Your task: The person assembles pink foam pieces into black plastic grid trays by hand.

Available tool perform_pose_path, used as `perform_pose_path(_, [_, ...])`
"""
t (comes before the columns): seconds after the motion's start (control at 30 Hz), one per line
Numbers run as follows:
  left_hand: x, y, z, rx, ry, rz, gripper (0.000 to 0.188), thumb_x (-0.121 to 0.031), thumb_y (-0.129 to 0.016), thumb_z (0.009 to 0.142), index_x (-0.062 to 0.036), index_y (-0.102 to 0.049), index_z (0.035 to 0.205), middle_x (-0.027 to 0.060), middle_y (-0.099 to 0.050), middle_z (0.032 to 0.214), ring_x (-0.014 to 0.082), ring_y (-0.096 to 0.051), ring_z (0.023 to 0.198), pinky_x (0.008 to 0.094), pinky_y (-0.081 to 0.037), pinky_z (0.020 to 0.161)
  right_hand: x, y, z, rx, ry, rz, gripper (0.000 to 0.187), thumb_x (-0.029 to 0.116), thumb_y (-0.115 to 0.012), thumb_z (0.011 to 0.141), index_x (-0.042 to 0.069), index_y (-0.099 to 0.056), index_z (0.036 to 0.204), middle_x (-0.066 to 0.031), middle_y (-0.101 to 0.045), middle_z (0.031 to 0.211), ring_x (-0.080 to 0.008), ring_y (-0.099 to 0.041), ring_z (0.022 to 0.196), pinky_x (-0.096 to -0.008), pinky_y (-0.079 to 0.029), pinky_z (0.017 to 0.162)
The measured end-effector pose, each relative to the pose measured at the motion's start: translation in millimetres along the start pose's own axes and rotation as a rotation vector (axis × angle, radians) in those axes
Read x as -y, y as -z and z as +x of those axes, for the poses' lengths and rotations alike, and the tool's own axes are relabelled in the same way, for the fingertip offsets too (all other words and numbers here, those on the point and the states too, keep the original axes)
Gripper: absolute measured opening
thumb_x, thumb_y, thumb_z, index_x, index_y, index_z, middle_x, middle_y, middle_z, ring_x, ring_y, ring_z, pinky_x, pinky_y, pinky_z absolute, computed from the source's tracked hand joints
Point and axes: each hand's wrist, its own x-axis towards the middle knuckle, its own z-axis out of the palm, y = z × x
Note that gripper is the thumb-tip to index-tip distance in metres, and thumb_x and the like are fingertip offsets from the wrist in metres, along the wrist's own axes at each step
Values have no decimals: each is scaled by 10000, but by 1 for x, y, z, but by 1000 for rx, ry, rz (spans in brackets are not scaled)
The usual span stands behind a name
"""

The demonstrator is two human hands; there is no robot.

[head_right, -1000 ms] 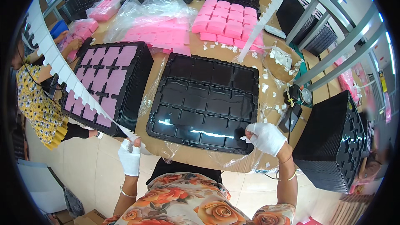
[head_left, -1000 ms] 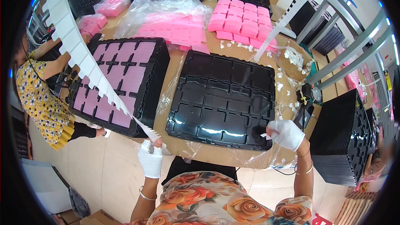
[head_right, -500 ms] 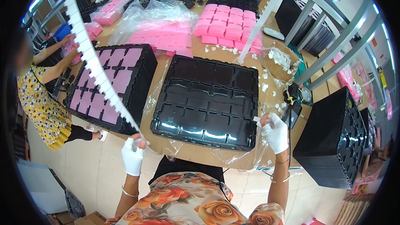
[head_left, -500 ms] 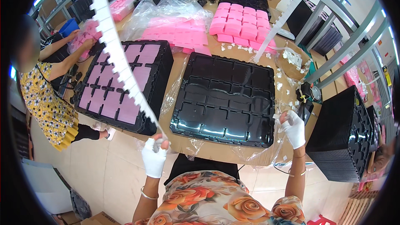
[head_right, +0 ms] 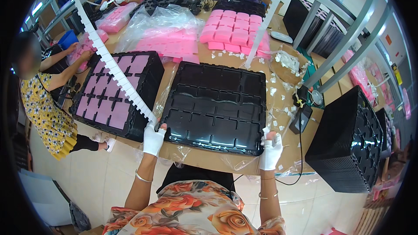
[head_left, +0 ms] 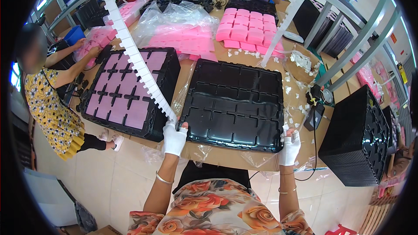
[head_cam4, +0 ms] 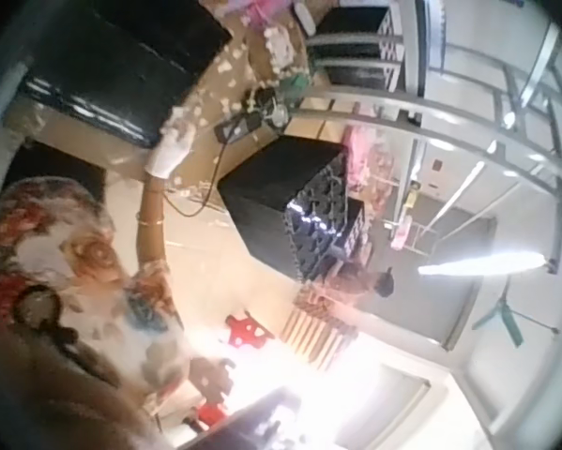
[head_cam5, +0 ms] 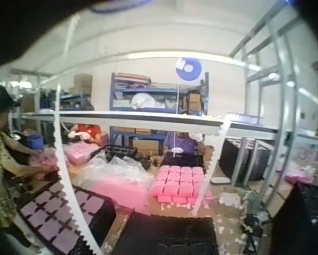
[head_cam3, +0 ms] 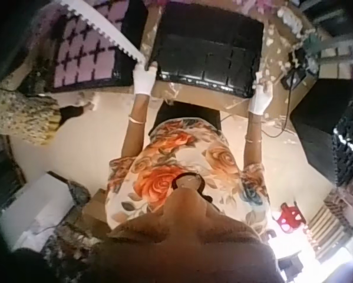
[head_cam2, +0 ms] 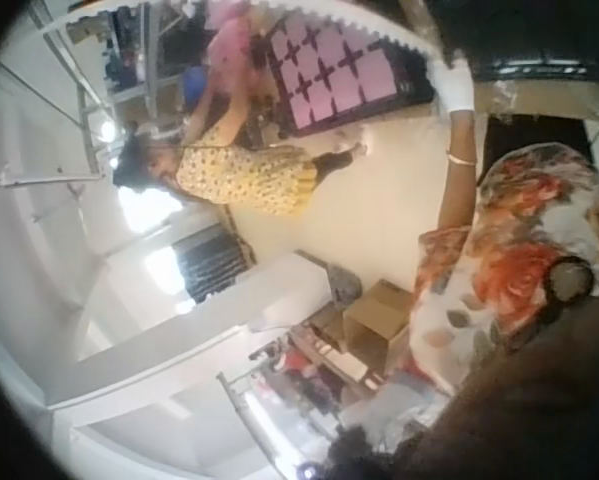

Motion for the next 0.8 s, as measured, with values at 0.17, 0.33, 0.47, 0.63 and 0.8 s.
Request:
perform_pose_path(0.17, [-32, 14, -5, -61, 40, -242, 372, -55, -664, 829, 76, -553, 1159, 170, -608, 1047, 244, -587, 942, 326, -460, 823, -10, 1, 0, -91, 14, 48, 58, 114, -566, 937, 66, -544, 916, 19, -540, 772, -43, -441, 644, -184, -352, 587])
perform_pose_path(0.33, [-70, 35, -8, 54, 51, -653, 490, 27, -606, 857, 61, -436, 1315, 94, -531, 1255, 142, -540, 1034, 276, -441, 882, -11, 0, -1, -113, 9, 124, 96, 151, -579, 938, 66, -542, 912, 24, -531, 770, -45, -428, 637, -190, -339, 582])
perform_pose_path(0.47, [-81, 39, -15, 57, 9, -796, 486, 80, -537, 868, 62, -409, 1336, 106, -495, 1287, 131, -491, 1144, 232, -401, 935, -12, 0, -1, -125, 41, 258, 117, 176, -588, 936, 73, -533, 931, 25, -515, 766, -49, -427, 638, -190, -336, 581])
perform_pose_path(0.63, [-106, 53, -26, 124, -65, -954, 485, -14, -605, 873, 59, -423, 1317, 84, -508, 1228, 121, -500, 1088, 219, -404, 911, -16, 4, -1, -120, 78, 352, 114, 176, -592, 932, 77, -538, 947, 30, -504, 765, -48, -427, 639, -178, -326, 574])
perform_pose_path(0.8, [-126, 62, -40, 185, -83, -1216, 650, -165, -703, 842, 32, -366, 1361, 78, -512, 1203, 109, -515, 1038, 233, -415, 913, -15, 8, 1, -119, 77, 464, 116, 178, -594, 931, 75, -548, 958, 36, -495, 762, -46, -423, 640, -166, -320, 568])
